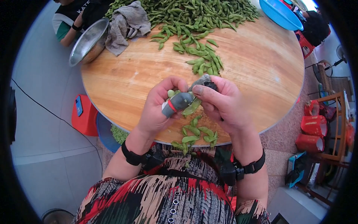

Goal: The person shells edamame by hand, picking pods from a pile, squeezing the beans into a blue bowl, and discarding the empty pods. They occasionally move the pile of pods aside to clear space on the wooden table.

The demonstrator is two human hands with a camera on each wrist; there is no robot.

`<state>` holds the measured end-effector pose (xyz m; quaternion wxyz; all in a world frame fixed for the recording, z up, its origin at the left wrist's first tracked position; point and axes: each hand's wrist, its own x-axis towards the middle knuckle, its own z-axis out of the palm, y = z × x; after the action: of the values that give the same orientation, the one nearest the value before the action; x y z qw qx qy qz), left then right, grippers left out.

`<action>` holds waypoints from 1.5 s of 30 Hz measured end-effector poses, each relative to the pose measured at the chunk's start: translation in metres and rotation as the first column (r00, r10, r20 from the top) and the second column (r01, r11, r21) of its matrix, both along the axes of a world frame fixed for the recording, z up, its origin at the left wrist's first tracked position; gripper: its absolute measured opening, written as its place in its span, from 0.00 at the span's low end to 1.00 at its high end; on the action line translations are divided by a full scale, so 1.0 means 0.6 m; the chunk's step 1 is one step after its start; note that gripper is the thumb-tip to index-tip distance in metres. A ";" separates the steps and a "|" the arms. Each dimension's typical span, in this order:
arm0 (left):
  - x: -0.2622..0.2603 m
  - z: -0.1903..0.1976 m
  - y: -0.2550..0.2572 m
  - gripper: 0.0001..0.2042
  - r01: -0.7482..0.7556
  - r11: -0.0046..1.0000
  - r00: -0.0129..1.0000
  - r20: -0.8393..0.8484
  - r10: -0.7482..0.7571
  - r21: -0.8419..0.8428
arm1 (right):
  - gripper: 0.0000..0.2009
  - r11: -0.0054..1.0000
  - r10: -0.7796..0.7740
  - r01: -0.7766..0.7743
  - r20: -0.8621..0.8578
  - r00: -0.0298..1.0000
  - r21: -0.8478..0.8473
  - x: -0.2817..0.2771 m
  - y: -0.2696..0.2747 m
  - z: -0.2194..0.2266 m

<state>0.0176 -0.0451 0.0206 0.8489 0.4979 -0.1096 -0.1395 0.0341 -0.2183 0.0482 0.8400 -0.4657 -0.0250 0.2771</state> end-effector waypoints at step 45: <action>-0.015 0.012 -0.034 0.09 -0.140 0.640 0.854 0.420 -0.309 0.756 | 0.10 -0.027 0.439 0.630 0.557 0.705 -0.776 0.040 -0.006 -0.027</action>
<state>0.0085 -0.0656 0.0275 0.4888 0.8206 -0.2862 -0.0759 0.0583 -0.2216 0.0320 0.1756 -0.9779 -0.0948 -0.0621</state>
